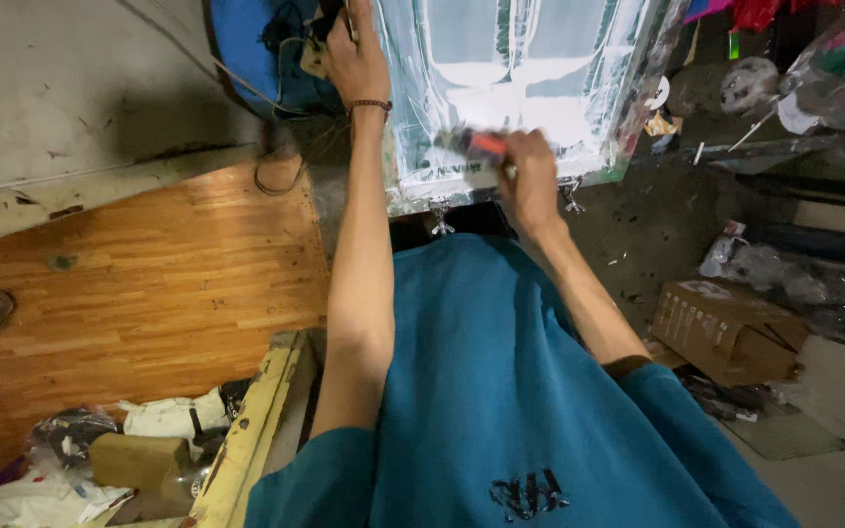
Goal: The person uses a squeegee to spread a white substance across a screen printing frame. They repeatedly pull the squeegee across the screen to distribute the material evenly.
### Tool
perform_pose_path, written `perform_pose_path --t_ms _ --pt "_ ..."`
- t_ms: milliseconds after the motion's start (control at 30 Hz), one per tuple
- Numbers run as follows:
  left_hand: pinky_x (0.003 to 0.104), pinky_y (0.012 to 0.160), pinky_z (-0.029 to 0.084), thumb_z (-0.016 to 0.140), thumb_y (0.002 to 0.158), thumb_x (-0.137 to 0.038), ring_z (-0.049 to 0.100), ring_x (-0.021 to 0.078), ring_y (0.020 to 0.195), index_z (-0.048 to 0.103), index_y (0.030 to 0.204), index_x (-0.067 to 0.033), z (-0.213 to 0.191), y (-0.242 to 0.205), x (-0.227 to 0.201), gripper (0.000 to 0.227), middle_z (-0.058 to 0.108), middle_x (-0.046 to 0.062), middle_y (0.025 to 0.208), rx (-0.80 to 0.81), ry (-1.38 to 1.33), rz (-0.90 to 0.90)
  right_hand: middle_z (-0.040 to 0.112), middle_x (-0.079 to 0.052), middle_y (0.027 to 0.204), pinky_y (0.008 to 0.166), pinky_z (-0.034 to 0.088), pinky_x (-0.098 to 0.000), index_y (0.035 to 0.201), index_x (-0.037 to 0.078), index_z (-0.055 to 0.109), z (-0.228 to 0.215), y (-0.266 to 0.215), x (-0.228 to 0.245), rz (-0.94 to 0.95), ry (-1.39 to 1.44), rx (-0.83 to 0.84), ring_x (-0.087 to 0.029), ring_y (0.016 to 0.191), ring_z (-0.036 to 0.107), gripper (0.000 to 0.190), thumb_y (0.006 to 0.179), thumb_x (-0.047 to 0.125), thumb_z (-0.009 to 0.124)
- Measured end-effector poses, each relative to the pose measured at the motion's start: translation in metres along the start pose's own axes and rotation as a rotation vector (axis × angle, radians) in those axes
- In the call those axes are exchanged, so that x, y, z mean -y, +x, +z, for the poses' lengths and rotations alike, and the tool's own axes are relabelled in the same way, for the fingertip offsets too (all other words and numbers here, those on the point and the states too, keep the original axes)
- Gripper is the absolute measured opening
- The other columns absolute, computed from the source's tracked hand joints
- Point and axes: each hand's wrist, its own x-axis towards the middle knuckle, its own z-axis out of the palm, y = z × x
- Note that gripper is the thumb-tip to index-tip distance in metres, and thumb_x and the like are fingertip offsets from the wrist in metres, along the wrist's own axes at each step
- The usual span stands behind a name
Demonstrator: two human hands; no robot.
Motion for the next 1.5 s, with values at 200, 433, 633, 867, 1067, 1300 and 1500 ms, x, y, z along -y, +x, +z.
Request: perform_pose_path --t_ms 200,433,633,867,1067,1300,1500 --pt "0.05 0.068 0.046 0.03 0.093 -0.069 0.069 0.0507 0.087 0.075 0.094 -0.0173 0.002 -0.001 0.007 0.069 0.078 0.02 0.086 -0.033 0.074 0.012 0.07 -0.013 0.102 0.071 0.046 -0.045 0.127 0.007 0.065 0.037 -0.008 0.015 -0.242 -0.017 0.179 -0.034 0.084 0.055 0.05 0.079 0.002 0.08" --pt "0.043 0.058 0.039 0.028 0.092 -0.073 0.063 0.0327 0.058 0.068 0.079 -0.0156 0.002 -0.004 0.001 0.071 0.056 0.007 0.061 -0.029 0.036 0.015 0.074 -0.015 0.097 0.065 0.039 -0.0379 0.12 0.002 0.072 0.01 0.006 0.0 -0.012 0.073 -0.114 -0.028 0.082 0.056 0.056 0.069 -0.022 0.074" --pt "0.041 0.058 0.04 0.028 0.087 -0.078 0.061 0.0275 0.057 0.069 0.076 -0.0132 -0.003 -0.003 -0.016 0.077 0.058 0.008 0.06 -0.003 0.012 -0.059 0.07 -0.013 0.089 0.062 0.041 -0.0421 0.115 0.004 0.071 0.018 0.001 -0.003 -0.186 0.008 0.04 -0.032 0.076 0.055 0.043 0.076 -0.014 0.073" --pt "0.041 0.066 0.049 0.03 0.086 -0.077 0.073 0.0294 0.075 0.078 0.09 -0.0148 -0.002 -0.004 -0.019 0.079 0.074 0.009 0.075 -0.002 0.023 -0.115 0.068 -0.016 0.098 0.069 0.043 -0.0457 0.122 -0.001 0.065 0.026 -0.002 -0.019 0.294 -0.092 -0.351 -0.032 0.087 0.054 0.046 0.077 -0.007 0.075" --pt "0.043 0.084 0.057 0.036 0.081 -0.079 0.079 0.0306 0.106 0.083 0.102 -0.017 0.005 0.005 -0.003 0.081 0.085 0.006 0.104 -0.002 0.006 -0.241 0.07 -0.021 0.105 0.074 0.047 -0.0443 0.124 -0.001 0.065 0.028 0.004 0.013 0.155 0.16 -0.153 -0.035 0.095 0.057 0.055 0.072 -0.016 0.072" --pt "0.047 0.081 0.064 0.035 0.081 -0.081 0.078 0.0291 0.106 0.077 0.115 -0.0161 0.001 -0.001 -0.007 0.085 0.081 0.009 0.117 0.053 -0.059 -0.273 0.074 -0.019 0.099 0.061 0.043 -0.0389 0.116 -0.002 0.071 0.031 0.007 -0.002 0.004 0.087 -0.066 -0.03 0.082 0.054 0.046 0.073 -0.018 0.075" --pt "0.047 0.081 0.06 0.037 0.084 -0.077 0.078 0.0311 0.103 0.079 0.112 -0.0155 -0.003 -0.002 -0.013 0.08 0.082 0.01 0.112 0.038 -0.026 -0.226 0.074 -0.019 0.093 0.07 0.039 -0.0395 0.115 -0.001 0.073 0.005 0.002 0.003 -0.033 0.185 -0.176 -0.031 0.077 0.056 0.057 0.064 -0.024 0.063"
